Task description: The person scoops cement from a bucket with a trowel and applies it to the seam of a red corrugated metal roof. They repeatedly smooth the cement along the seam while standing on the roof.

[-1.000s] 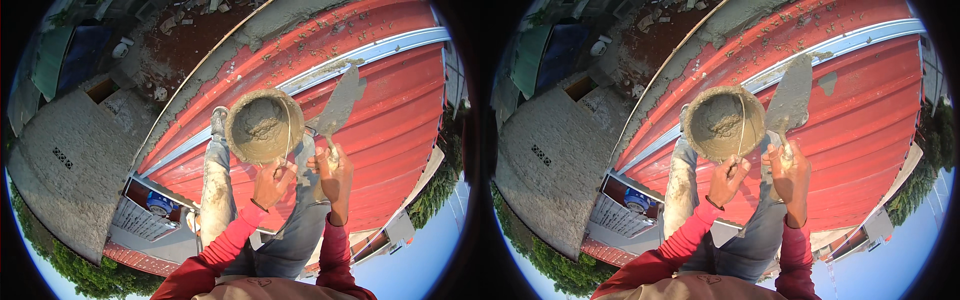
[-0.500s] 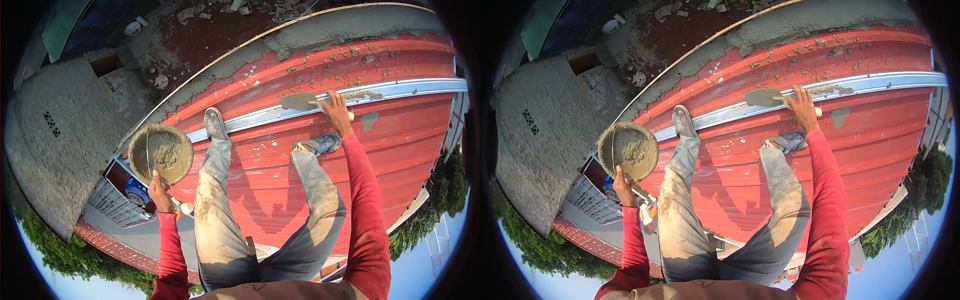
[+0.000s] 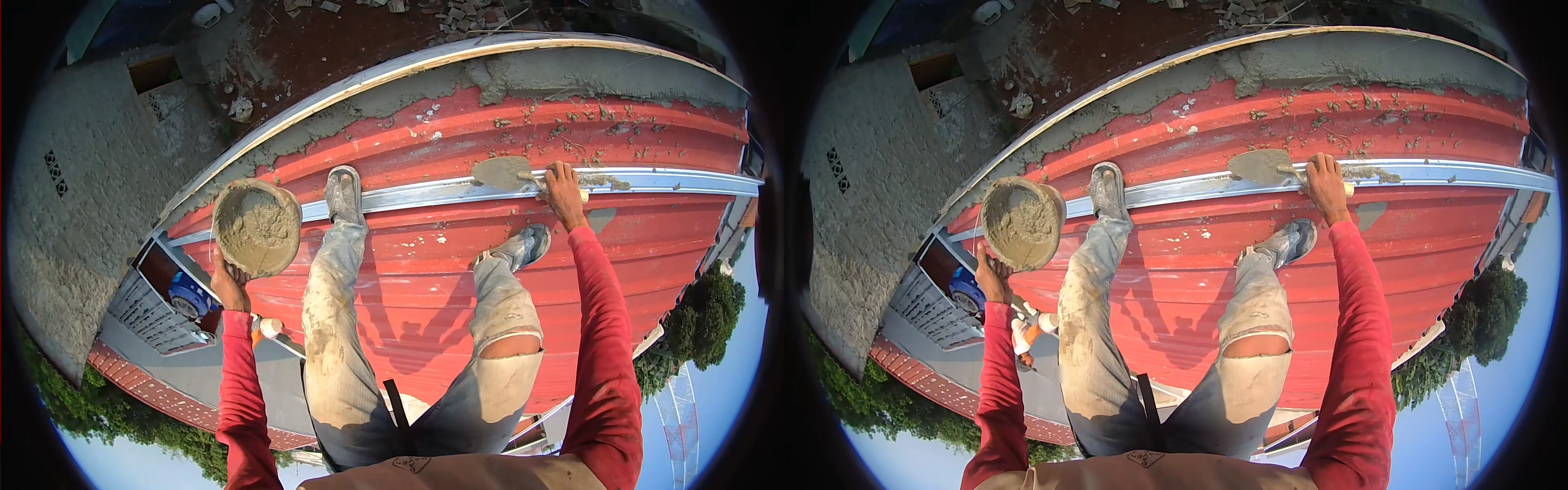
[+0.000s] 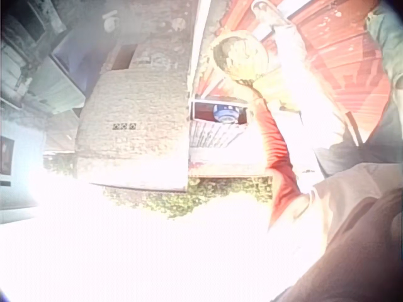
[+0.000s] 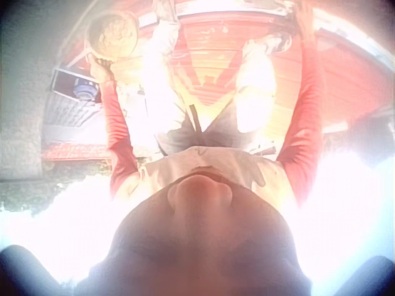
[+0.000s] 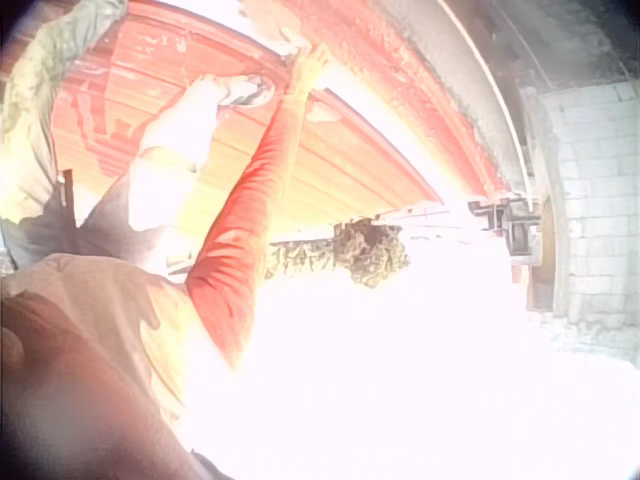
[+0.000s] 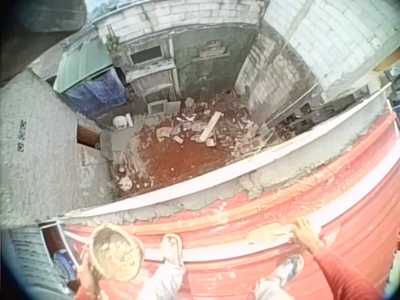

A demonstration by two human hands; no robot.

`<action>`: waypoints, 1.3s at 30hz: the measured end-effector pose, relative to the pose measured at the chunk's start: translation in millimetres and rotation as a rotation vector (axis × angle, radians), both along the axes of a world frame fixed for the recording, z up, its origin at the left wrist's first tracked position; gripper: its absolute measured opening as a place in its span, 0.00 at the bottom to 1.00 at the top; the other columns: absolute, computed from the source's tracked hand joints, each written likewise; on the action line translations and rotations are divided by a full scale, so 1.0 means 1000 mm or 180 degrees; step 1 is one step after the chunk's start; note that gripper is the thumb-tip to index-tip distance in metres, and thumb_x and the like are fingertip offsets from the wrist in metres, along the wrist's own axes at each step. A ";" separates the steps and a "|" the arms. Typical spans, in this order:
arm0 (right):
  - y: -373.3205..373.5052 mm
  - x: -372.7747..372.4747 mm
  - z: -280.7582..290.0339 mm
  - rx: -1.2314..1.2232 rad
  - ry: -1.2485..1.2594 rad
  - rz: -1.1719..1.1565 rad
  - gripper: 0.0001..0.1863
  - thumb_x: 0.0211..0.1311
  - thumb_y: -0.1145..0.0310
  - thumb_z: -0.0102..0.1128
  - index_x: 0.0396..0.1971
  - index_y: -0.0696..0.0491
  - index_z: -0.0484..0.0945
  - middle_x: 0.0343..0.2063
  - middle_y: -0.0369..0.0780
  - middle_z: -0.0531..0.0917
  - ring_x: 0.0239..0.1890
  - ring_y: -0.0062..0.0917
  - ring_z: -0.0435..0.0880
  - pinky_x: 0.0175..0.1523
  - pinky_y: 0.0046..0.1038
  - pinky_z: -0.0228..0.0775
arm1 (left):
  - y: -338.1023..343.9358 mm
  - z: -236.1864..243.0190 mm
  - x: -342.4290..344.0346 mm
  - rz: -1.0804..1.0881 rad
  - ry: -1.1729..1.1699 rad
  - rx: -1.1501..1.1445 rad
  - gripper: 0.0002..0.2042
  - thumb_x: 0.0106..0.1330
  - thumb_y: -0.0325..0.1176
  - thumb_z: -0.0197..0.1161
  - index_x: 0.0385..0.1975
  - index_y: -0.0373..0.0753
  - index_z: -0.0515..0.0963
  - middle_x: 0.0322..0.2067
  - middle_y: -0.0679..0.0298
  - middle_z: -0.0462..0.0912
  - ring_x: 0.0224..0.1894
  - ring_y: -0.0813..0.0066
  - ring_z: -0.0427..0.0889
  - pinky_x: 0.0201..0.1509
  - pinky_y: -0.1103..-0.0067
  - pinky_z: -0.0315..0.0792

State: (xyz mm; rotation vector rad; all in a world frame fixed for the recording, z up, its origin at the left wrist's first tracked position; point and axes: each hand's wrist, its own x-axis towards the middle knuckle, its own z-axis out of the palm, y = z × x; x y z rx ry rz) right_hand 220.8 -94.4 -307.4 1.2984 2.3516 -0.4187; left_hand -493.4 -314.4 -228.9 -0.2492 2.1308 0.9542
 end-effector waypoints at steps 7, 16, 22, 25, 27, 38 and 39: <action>-0.005 0.003 0.001 0.0014 0.0142 -0.0154 0.33 0.36 0.62 0.84 0.44 0.56 0.76 0.50 0.42 0.74 0.56 0.42 0.73 0.58 0.44 0.68 | 0.022 -0.004 0.002 -0.0019 -0.0091 0.0495 0.27 0.77 0.52 0.63 0.17 0.50 0.62 0.15 0.74 0.56 0.17 0.78 0.59 0.26 0.74 0.61; -0.005 0.016 -0.005 -0.0077 0.0127 0.0202 0.30 0.42 0.62 0.83 0.43 0.57 0.76 0.53 0.47 0.74 0.61 0.48 0.71 0.63 0.49 0.65 | 0.047 -0.019 0.016 0.0328 -0.0127 0.0763 0.27 0.76 0.55 0.63 0.17 0.52 0.60 0.14 0.76 0.54 0.14 0.80 0.54 0.23 0.76 0.59; 0.009 0.012 -0.007 -0.0257 0.0493 0.0403 0.28 0.38 0.65 0.85 0.38 0.55 0.78 0.49 0.46 0.75 0.54 0.46 0.73 0.58 0.49 0.67 | 0.051 -0.031 0.020 0.0618 0.0062 0.0914 0.26 0.73 0.57 0.65 0.20 0.51 0.63 0.16 0.77 0.56 0.14 0.83 0.54 0.22 0.77 0.57; 0.016 0.005 -0.004 -0.0331 0.0404 0.0387 0.34 0.33 0.61 0.88 0.39 0.56 0.75 0.45 0.46 0.73 0.49 0.46 0.72 0.53 0.48 0.67 | 0.052 -0.034 0.022 0.0861 0.0090 0.1040 0.26 0.73 0.58 0.66 0.20 0.52 0.62 0.15 0.78 0.52 0.14 0.85 0.52 0.22 0.79 0.54; 0.017 0.010 -0.005 -0.0317 0.0242 0.0383 0.37 0.32 0.59 0.90 0.40 0.57 0.75 0.44 0.48 0.72 0.49 0.49 0.72 0.55 0.49 0.67 | 0.053 -0.032 0.026 0.0899 0.0129 0.1098 0.26 0.73 0.58 0.66 0.20 0.51 0.62 0.15 0.78 0.53 0.13 0.85 0.53 0.22 0.79 0.55; 0.008 0.004 -0.003 -0.0487 0.0277 0.0356 0.36 0.28 0.68 0.91 0.38 0.58 0.72 0.44 0.50 0.70 0.50 0.52 0.70 0.56 0.52 0.64 | 0.017 -0.024 0.073 0.0957 0.0532 0.0583 0.25 0.76 0.58 0.61 0.22 0.47 0.67 0.17 0.77 0.57 0.15 0.85 0.56 0.23 0.79 0.61; 0.004 0.004 -0.003 -0.0476 0.0253 0.0344 0.37 0.28 0.68 0.91 0.38 0.58 0.72 0.44 0.50 0.70 0.50 0.52 0.70 0.56 0.52 0.64 | 0.012 -0.029 0.080 0.0950 0.0588 0.0494 0.25 0.77 0.58 0.61 0.22 0.47 0.67 0.17 0.77 0.56 0.15 0.86 0.55 0.22 0.80 0.60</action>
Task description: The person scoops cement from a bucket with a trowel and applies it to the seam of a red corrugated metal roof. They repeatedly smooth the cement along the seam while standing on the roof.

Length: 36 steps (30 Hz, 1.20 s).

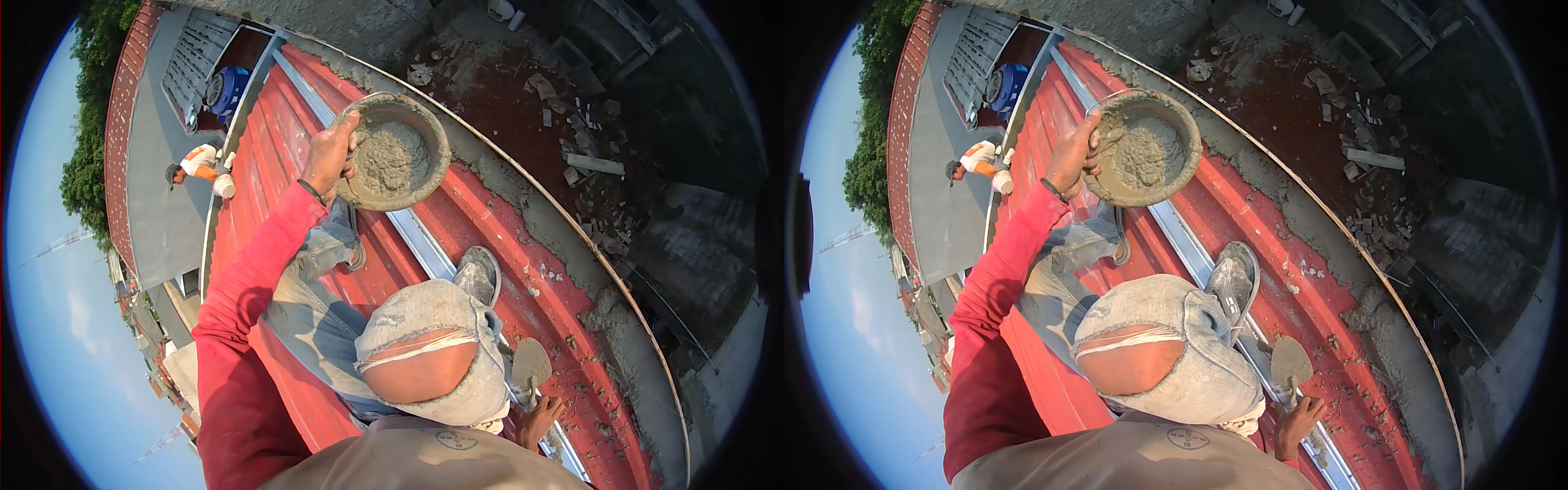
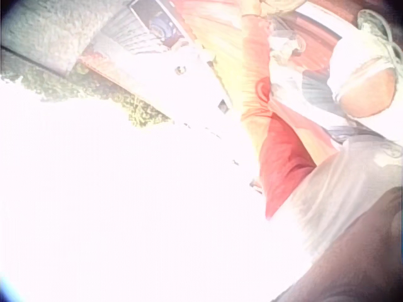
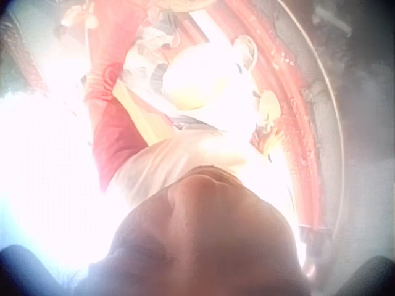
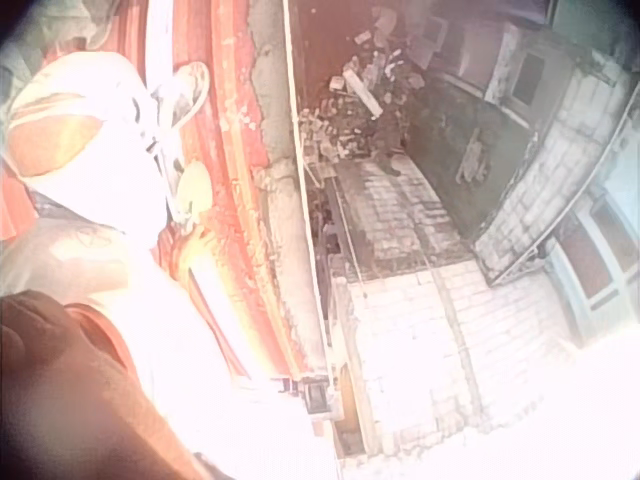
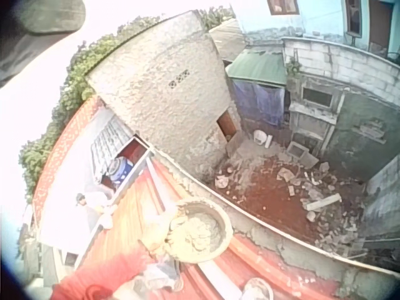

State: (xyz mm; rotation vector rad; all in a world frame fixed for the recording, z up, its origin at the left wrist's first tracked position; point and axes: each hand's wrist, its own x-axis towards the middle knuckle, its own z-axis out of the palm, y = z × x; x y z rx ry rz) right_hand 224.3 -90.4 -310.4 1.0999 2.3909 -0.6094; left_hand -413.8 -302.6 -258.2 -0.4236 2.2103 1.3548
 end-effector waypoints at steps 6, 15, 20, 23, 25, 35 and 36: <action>0.008 0.013 -0.007 0.0163 -0.0071 0.0278 0.39 0.29 0.60 0.91 0.40 0.58 0.75 0.46 0.50 0.71 0.52 0.51 0.70 0.58 0.50 0.65 | -0.002 -0.066 0.035 0.0296 0.0143 0.0276 0.26 0.78 0.60 0.59 0.24 0.45 0.68 0.17 0.77 0.53 0.15 0.87 0.54 0.19 0.81 0.54; 0.020 -0.012 -0.002 0.0104 -0.0380 0.0187 0.38 0.33 0.52 0.89 0.43 0.56 0.77 0.43 0.45 0.72 0.48 0.44 0.70 0.56 0.45 0.67 | -0.075 -0.117 0.033 0.1358 -0.0184 0.0838 0.23 0.79 0.59 0.56 0.37 0.42 0.75 0.20 0.77 0.52 0.17 0.87 0.52 0.20 0.81 0.51; 0.013 -0.006 -0.011 0.0003 -0.0513 0.0107 0.39 0.33 0.54 0.89 0.45 0.54 0.76 0.45 0.43 0.72 0.50 0.45 0.70 0.57 0.44 0.68 | -0.136 -0.162 0.019 0.1994 -0.0062 0.0267 0.18 0.78 0.48 0.54 0.54 0.44 0.82 0.27 0.71 0.59 0.21 0.78 0.62 0.21 0.79 0.59; 0.019 -0.004 -0.009 0.0087 -0.0519 0.0383 0.38 0.36 0.56 0.88 0.45 0.57 0.75 0.46 0.44 0.72 0.50 0.44 0.70 0.58 0.44 0.68 | -0.187 -0.223 0.021 0.1196 -0.0264 -0.0647 0.27 0.79 0.56 0.48 0.64 0.42 0.78 0.41 0.59 0.80 0.28 0.69 0.79 0.24 0.73 0.71; 0.020 -0.012 -0.002 0.0100 -0.0610 0.0526 0.37 0.37 0.58 0.87 0.45 0.58 0.74 0.46 0.45 0.72 0.50 0.44 0.71 0.58 0.43 0.68 | -0.190 -0.243 0.023 0.0364 -0.0330 -0.1662 0.32 0.80 0.59 0.44 0.69 0.39 0.74 0.51 0.55 0.84 0.33 0.66 0.84 0.27 0.72 0.75; 0.010 -0.001 -0.002 -0.0070 -0.0175 0.0229 0.32 0.49 0.56 0.81 0.47 0.58 0.74 0.49 0.48 0.71 0.53 0.46 0.73 0.58 0.45 0.71 | -0.124 -0.264 0.025 0.0945 -0.0076 -0.1137 0.40 0.75 0.64 0.53 0.68 0.27 0.70 0.57 0.43 0.81 0.46 0.55 0.84 0.43 0.64 0.80; 0.016 -0.004 -0.001 -0.0178 -0.0063 0.0057 0.31 0.54 0.54 0.79 0.47 0.57 0.73 0.49 0.48 0.71 0.52 0.47 0.75 0.55 0.46 0.73 | -0.118 -0.266 0.030 0.0954 -0.0069 -0.1122 0.41 0.75 0.64 0.53 0.68 0.26 0.70 0.57 0.42 0.80 0.48 0.54 0.84 0.45 0.63 0.80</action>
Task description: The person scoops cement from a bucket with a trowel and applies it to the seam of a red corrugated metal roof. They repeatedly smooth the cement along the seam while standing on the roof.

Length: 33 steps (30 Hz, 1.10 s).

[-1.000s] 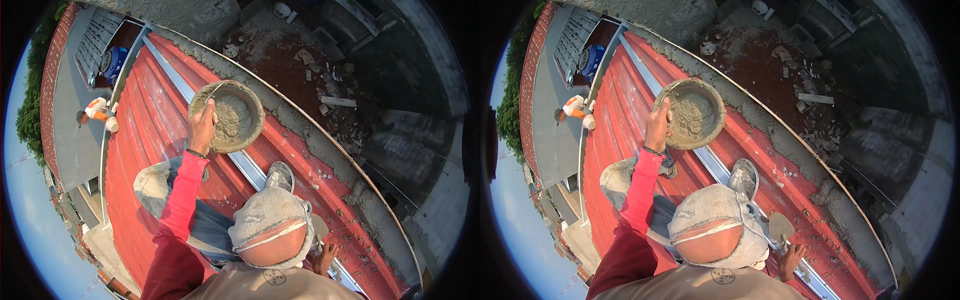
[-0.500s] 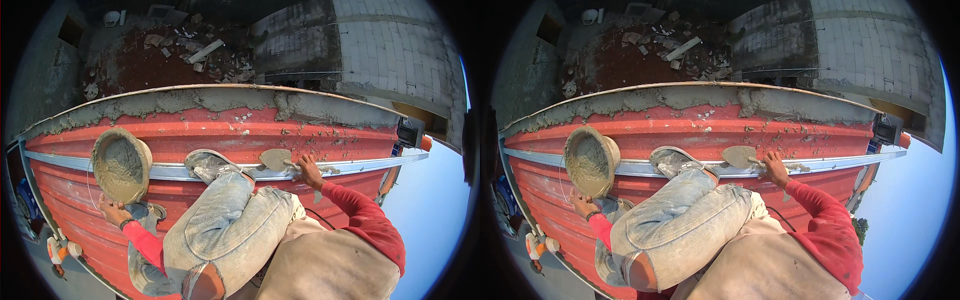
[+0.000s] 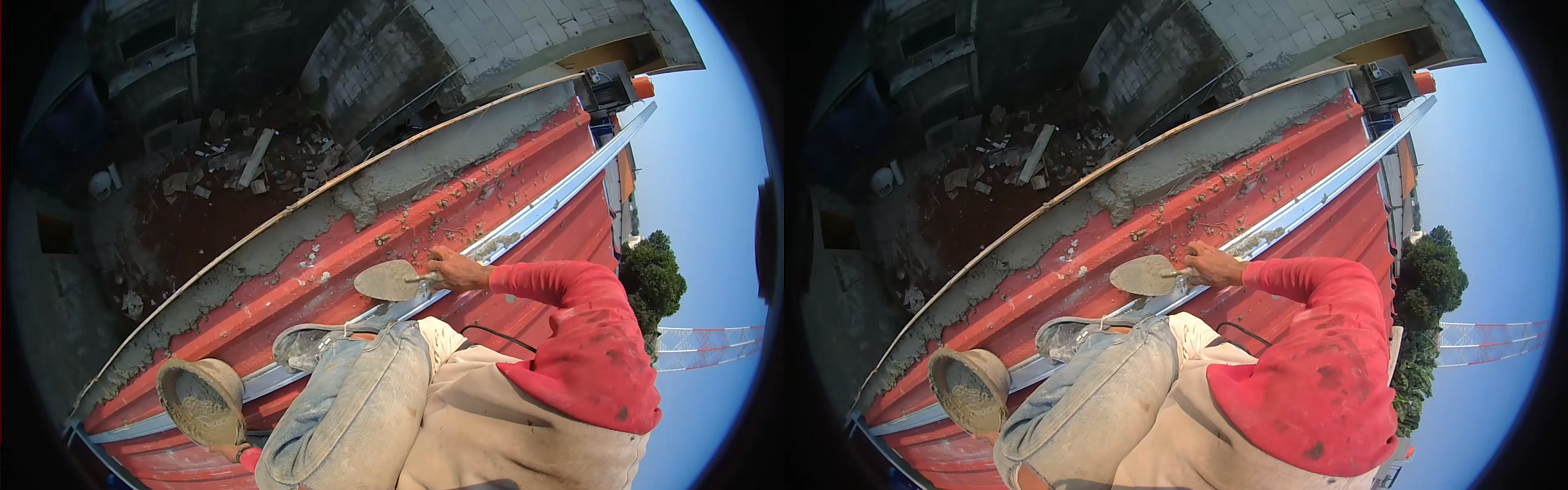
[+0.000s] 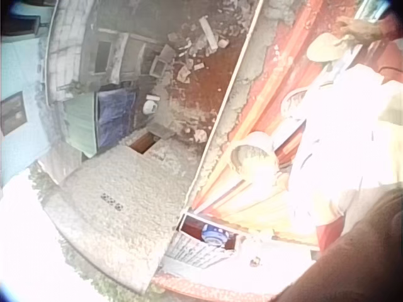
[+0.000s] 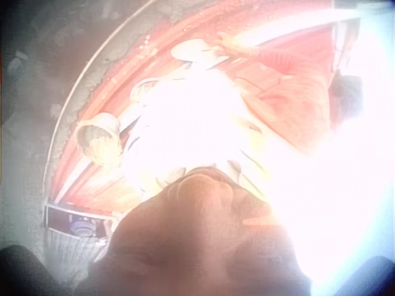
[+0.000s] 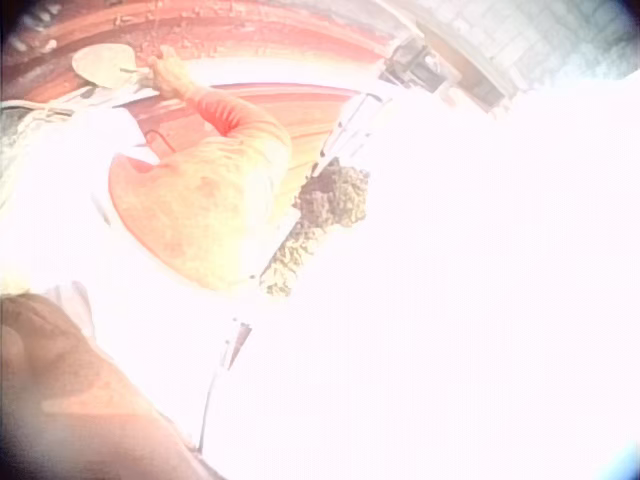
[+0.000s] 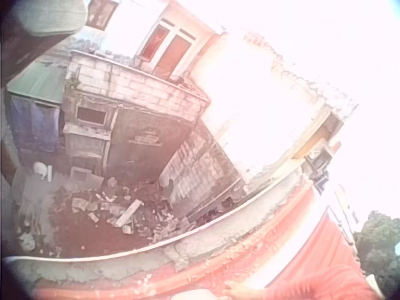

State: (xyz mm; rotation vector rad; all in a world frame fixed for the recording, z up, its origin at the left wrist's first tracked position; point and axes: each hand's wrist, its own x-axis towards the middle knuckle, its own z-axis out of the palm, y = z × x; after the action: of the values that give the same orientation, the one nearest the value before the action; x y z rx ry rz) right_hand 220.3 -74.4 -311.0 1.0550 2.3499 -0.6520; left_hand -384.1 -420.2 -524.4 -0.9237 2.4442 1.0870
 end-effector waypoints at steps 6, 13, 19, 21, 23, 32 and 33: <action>0.037 -0.175 0.027 -0.0607 -0.0067 -0.0005 0.26 0.73 0.44 0.62 0.45 0.56 0.75 0.37 0.51 0.83 0.35 0.53 0.85 0.38 0.51 0.78 | -0.024 0.033 -0.017 0.0226 0.0475 -0.0167 0.47 0.72 0.67 0.58 0.67 0.19 0.68 0.60 0.35 0.78 0.56 0.47 0.84 0.55 0.58 0.83; 0.007 -0.359 -0.044 -0.0811 0.0870 0.1040 0.19 0.75 0.57 0.59 0.57 0.52 0.72 0.34 0.52 0.85 0.29 0.51 0.86 0.31 0.50 0.76 | 0.033 0.078 0.006 -0.1249 0.1442 -0.0453 0.31 0.75 0.61 0.63 0.41 0.30 0.81 0.30 0.49 0.83 0.33 0.61 0.76 0.42 0.64 0.73; -0.075 -0.482 -0.148 0.0176 0.1407 0.2538 0.16 0.77 0.62 0.55 0.54 0.57 0.72 0.30 0.48 0.85 0.26 0.41 0.88 0.28 0.41 0.81 | 0.017 0.080 0.000 -0.1442 0.1805 -0.0353 0.33 0.77 0.62 0.59 0.47 0.29 0.82 0.32 0.46 0.84 0.37 0.60 0.83 0.46 0.63 0.76; -0.100 -0.481 -0.174 0.0126 0.1240 0.2719 0.15 0.76 0.62 0.55 0.52 0.57 0.72 0.30 0.49 0.84 0.26 0.41 0.89 0.27 0.39 0.81 | 0.014 0.063 0.009 -0.1414 0.1522 -0.0445 0.35 0.78 0.63 0.55 0.54 0.29 0.81 0.41 0.46 0.87 0.49 0.57 0.87 0.55 0.64 0.77; -0.101 -0.475 -0.155 -0.0401 0.1344 0.2725 0.15 0.75 0.63 0.56 0.51 0.57 0.72 0.30 0.49 0.84 0.26 0.41 0.88 0.27 0.39 0.81 | 0.011 0.068 0.009 -0.1273 0.1843 -0.0034 0.35 0.79 0.63 0.54 0.54 0.28 0.81 0.44 0.49 0.87 0.50 0.60 0.85 0.57 0.67 0.76; -0.091 -0.469 -0.174 -0.0883 0.1122 0.1892 0.16 0.76 0.59 0.55 0.45 0.60 0.74 0.21 0.53 0.84 0.25 0.49 0.88 0.29 0.46 0.80 | 0.028 0.078 -0.002 -0.1038 0.1374 0.0646 0.35 0.80 0.63 0.52 0.54 0.28 0.80 0.44 0.60 0.86 0.47 0.73 0.78 0.55 0.74 0.73; -0.096 -0.466 -0.178 -0.1053 0.1130 0.1733 0.19 0.77 0.56 0.54 0.42 0.60 0.76 0.18 0.54 0.83 0.24 0.52 0.87 0.30 0.48 0.80 | 0.030 0.078 -0.003 -0.1035 0.1341 0.0634 0.35 0.80 0.63 0.52 0.54 0.27 0.80 0.45 0.59 0.86 0.47 0.73 0.79 0.56 0.74 0.73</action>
State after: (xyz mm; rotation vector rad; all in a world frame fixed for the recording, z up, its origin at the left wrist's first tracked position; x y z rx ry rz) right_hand -245.3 -170.4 -489.1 0.1437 2.5367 -1.0185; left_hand -387.6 -389.8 -446.0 -0.2370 2.6137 1.4801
